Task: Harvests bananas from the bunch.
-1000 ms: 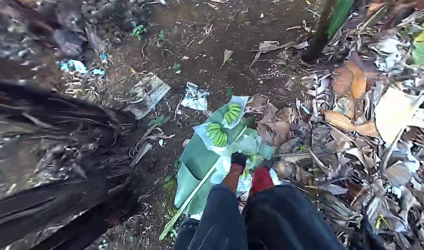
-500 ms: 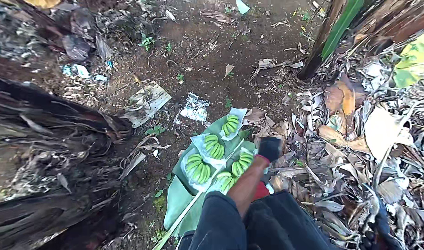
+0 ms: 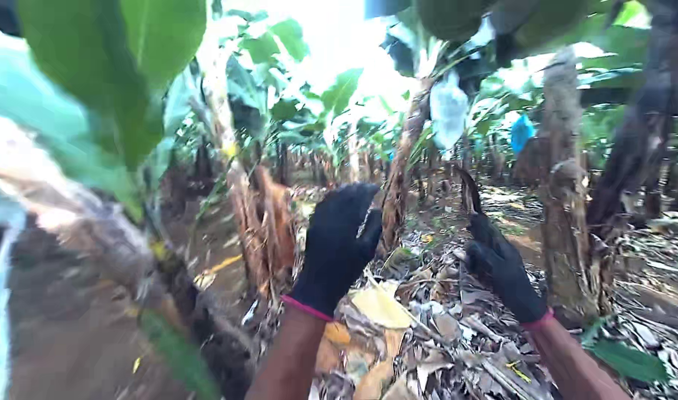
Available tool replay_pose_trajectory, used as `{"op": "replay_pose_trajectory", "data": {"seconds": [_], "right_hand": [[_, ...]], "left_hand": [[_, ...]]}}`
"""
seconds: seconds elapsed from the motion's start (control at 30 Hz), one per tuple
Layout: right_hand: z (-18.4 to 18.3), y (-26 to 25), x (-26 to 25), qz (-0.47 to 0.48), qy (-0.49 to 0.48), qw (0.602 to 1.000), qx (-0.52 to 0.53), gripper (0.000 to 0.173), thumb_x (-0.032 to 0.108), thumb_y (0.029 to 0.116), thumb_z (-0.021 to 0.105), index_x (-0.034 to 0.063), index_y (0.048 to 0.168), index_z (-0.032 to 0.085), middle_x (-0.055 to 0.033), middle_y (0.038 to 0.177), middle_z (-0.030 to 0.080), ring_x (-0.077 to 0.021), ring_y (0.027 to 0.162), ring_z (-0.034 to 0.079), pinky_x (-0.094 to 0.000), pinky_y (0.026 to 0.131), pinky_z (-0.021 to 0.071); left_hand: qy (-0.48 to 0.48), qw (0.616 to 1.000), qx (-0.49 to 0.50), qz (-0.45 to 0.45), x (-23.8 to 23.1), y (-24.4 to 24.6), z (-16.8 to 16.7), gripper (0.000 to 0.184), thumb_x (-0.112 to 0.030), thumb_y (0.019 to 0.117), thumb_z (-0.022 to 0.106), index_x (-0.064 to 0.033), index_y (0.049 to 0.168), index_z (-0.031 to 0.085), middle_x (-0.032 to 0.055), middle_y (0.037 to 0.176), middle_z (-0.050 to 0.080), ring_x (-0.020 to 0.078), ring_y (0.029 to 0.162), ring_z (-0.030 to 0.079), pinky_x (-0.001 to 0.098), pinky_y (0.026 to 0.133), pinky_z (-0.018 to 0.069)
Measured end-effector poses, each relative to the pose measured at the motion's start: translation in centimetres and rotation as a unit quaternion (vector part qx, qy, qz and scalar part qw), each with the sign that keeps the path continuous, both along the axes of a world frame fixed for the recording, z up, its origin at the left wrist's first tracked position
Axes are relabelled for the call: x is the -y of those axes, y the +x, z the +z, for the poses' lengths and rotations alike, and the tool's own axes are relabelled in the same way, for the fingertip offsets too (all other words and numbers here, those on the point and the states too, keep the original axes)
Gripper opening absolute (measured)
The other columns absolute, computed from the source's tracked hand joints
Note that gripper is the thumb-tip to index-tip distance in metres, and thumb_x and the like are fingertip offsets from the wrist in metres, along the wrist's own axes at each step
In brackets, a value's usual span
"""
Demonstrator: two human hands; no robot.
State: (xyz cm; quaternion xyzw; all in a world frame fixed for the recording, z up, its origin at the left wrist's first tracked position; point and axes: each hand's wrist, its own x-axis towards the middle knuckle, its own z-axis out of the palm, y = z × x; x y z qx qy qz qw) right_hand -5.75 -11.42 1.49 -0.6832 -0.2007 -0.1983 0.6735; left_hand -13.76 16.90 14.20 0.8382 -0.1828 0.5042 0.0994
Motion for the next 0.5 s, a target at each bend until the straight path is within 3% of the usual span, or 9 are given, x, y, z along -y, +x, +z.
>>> {"op": "replay_pose_trajectory", "data": {"seconds": [0.17, 0.27, 0.4, 0.5], "right_hand": [[9.5, 4.9, 0.3, -0.119, -0.059, 0.988, 0.083, 0.051, 0.029, 0.1016, 0.056, 0.0048, 0.146, 0.048, -0.0128, 0.1, 0.069, -0.0215, 0.075, 0.069, -0.0447, 0.07, 0.0612], [13.4, 8.5, -0.1, -0.179, -0.073, 0.975, 0.113, 0.047, 0.028, 0.1023, 0.06, 0.0071, 0.143, 0.05, -0.0149, 0.097, 0.071, -0.026, 0.078, 0.071, -0.0499, 0.072, 0.0605], [17.1, 11.3, -0.6, -0.244, -0.065, 0.959, 0.13, 0.048, 0.032, 0.1023, 0.062, 0.0111, 0.143, 0.048, -0.0204, 0.099, 0.068, -0.0366, 0.079, 0.067, -0.0598, 0.071, 0.0548], [18.8, 13.8, -0.7, -0.241, -0.023, 0.958, 0.152, 0.051, 0.035, 0.0999, 0.065, 0.0147, 0.144, 0.048, -0.0164, 0.095, 0.068, -0.0328, 0.076, 0.067, -0.0573, 0.067, 0.0554]], "left_hand": [[0.072, 0.989, 0.104, -0.077, 6.6, 2.2, 12.8, 0.038, -0.028, 0.101, 0.059, -0.0132, 0.135, 0.067, 0.0099, 0.13, 0.069, 0.0257, 0.121, 0.065, 0.0471, 0.102, 0.0523], [0.103, 0.984, 0.123, -0.082, 10.7, 3.3, 18.6, 0.041, -0.022, 0.0978, 0.057, -0.0126, 0.136, 0.065, 0.0085, 0.129, 0.069, 0.0251, 0.118, 0.065, 0.0462, 0.097, 0.0526], [0.141, 0.983, 0.098, -0.061, 15.5, 4.2, 23.8, 0.05, -0.024, 0.0985, 0.056, -0.0128, 0.147, 0.057, 0.0102, 0.14, 0.064, 0.0261, 0.127, 0.062, 0.0461, 0.105, 0.0494], [0.147, 0.986, 0.075, -0.022, 19.0, 5.0, 26.4, 0.046, -0.031, 0.0987, 0.057, -0.0134, 0.141, 0.059, 0.0111, 0.125, 0.068, 0.0286, 0.117, 0.065, 0.0521, 0.096, 0.0529]]}}
